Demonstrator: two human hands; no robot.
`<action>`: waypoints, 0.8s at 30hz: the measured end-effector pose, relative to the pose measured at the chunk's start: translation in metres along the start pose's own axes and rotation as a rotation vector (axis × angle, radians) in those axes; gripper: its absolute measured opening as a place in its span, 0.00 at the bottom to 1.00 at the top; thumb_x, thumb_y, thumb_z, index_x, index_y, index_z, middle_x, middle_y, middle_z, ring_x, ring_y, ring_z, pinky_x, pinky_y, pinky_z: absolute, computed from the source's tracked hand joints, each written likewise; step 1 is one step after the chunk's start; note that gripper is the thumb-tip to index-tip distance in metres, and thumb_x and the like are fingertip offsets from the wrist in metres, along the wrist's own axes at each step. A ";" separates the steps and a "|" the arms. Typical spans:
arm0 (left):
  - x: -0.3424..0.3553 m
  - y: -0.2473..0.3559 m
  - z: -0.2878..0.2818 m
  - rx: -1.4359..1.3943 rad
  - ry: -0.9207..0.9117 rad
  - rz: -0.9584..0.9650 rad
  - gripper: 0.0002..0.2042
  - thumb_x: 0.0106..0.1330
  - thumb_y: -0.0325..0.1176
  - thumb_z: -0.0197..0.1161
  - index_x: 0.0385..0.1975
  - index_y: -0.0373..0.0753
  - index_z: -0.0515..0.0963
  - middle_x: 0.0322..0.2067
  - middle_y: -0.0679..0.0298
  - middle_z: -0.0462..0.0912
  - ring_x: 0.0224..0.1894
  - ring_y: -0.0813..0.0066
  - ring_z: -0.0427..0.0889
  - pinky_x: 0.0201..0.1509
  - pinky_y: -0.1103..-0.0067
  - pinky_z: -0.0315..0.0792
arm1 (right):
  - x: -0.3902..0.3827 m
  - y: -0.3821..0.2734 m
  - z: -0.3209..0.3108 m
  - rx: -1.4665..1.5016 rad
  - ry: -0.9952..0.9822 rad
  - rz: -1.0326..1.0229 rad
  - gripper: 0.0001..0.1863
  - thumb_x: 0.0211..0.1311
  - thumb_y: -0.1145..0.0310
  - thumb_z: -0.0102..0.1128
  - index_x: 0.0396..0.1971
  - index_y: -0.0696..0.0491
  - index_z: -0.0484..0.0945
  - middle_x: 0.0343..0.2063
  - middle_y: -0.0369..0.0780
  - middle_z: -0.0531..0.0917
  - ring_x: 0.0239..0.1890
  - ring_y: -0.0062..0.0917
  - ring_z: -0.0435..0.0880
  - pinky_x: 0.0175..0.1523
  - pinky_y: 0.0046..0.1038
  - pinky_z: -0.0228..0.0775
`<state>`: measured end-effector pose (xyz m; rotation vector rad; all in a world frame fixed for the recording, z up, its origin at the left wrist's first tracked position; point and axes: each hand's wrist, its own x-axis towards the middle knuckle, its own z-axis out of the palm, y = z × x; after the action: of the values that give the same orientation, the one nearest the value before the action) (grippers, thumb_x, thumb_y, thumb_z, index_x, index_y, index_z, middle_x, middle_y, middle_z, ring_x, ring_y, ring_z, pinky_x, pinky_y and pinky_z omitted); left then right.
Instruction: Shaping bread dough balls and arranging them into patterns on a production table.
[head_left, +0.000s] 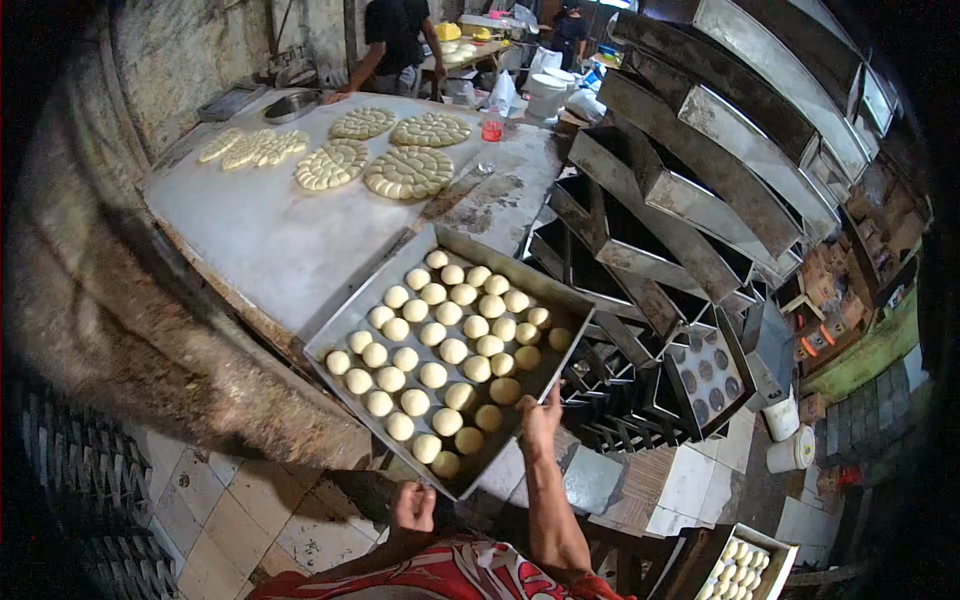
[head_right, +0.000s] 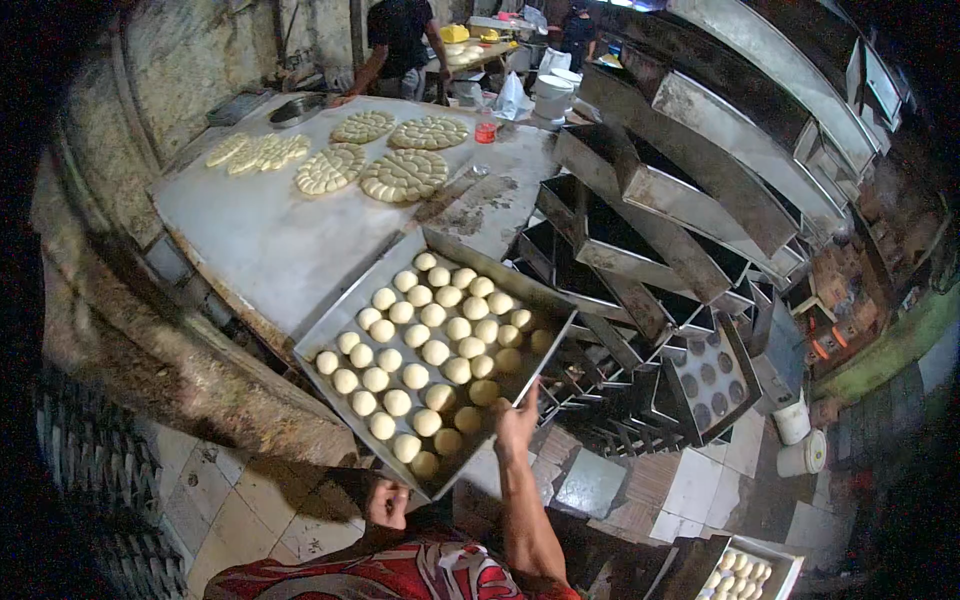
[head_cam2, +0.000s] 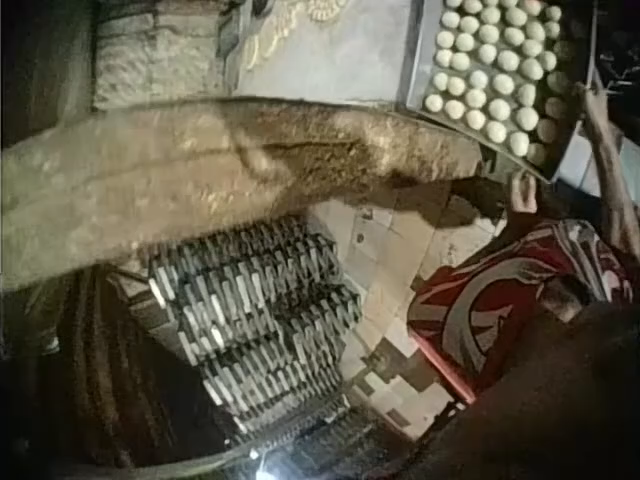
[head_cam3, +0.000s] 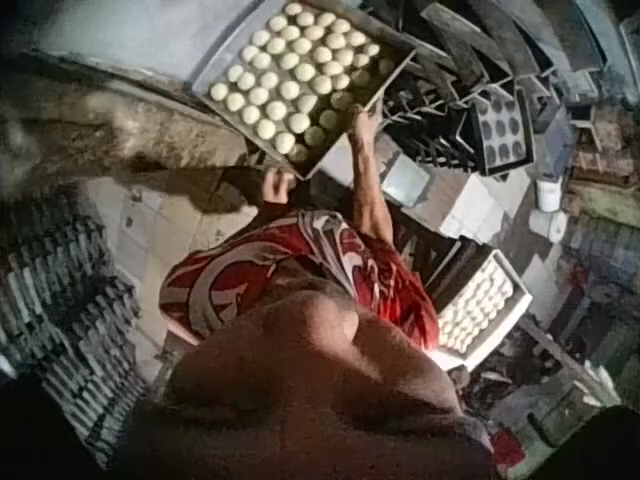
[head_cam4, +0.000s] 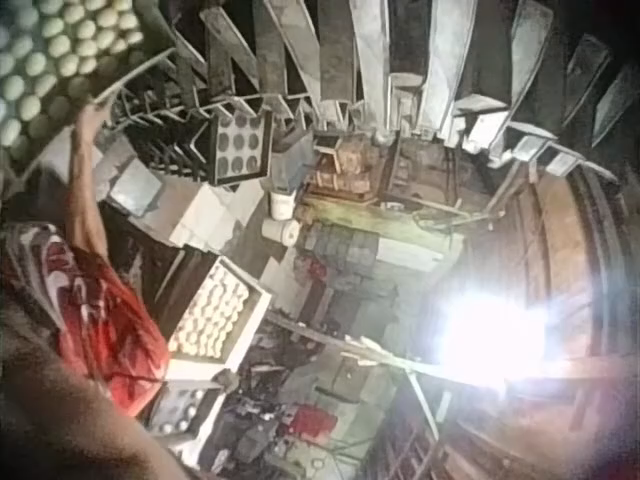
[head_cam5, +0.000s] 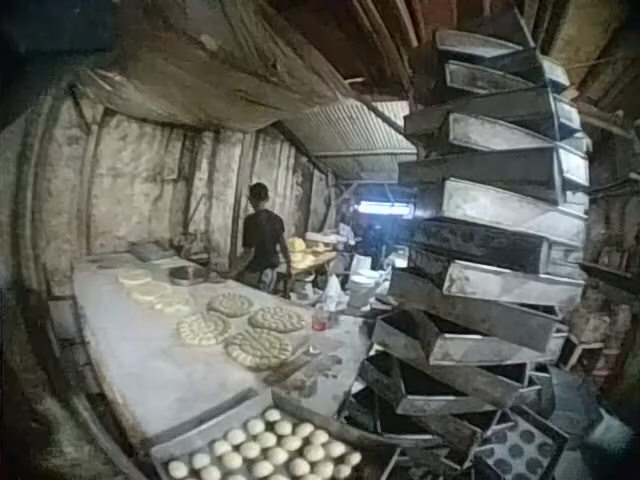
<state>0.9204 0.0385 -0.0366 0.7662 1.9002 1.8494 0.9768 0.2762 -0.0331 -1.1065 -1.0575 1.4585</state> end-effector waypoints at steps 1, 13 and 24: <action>0.000 -0.049 -0.023 -0.021 -0.060 -0.226 0.17 0.65 0.46 0.51 0.40 0.35 0.70 0.32 0.64 0.71 0.29 0.77 0.69 0.33 0.79 0.66 | -0.009 -0.022 -0.002 -0.009 0.022 -0.016 0.33 0.44 0.83 0.48 0.57 0.54 0.65 0.31 0.36 0.78 0.25 0.18 0.72 0.28 0.19 0.65; 0.060 -0.033 -0.001 -0.658 -0.322 -0.865 0.27 0.53 0.42 0.55 0.54 0.40 0.66 0.50 0.61 0.71 0.52 0.60 0.70 0.56 0.63 0.65 | -0.152 -0.119 -0.172 -0.081 0.349 -0.044 0.43 0.41 0.83 0.49 0.65 0.52 0.54 0.61 0.42 0.63 0.44 0.20 0.76 0.46 0.17 0.68; -0.065 0.114 0.192 -0.402 -1.306 -0.851 0.17 0.54 0.32 0.58 0.42 0.29 0.72 0.41 0.58 0.77 0.43 0.67 0.77 0.49 0.72 0.71 | -0.424 -0.130 -0.342 -0.117 1.425 -0.133 0.25 0.42 0.71 0.50 0.46 0.58 0.72 0.33 0.39 0.76 0.32 0.23 0.73 0.39 0.22 0.67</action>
<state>1.1027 0.1481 0.0578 0.5993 0.7289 0.7348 1.3787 -0.0992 0.0734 -1.6599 -0.1520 0.2297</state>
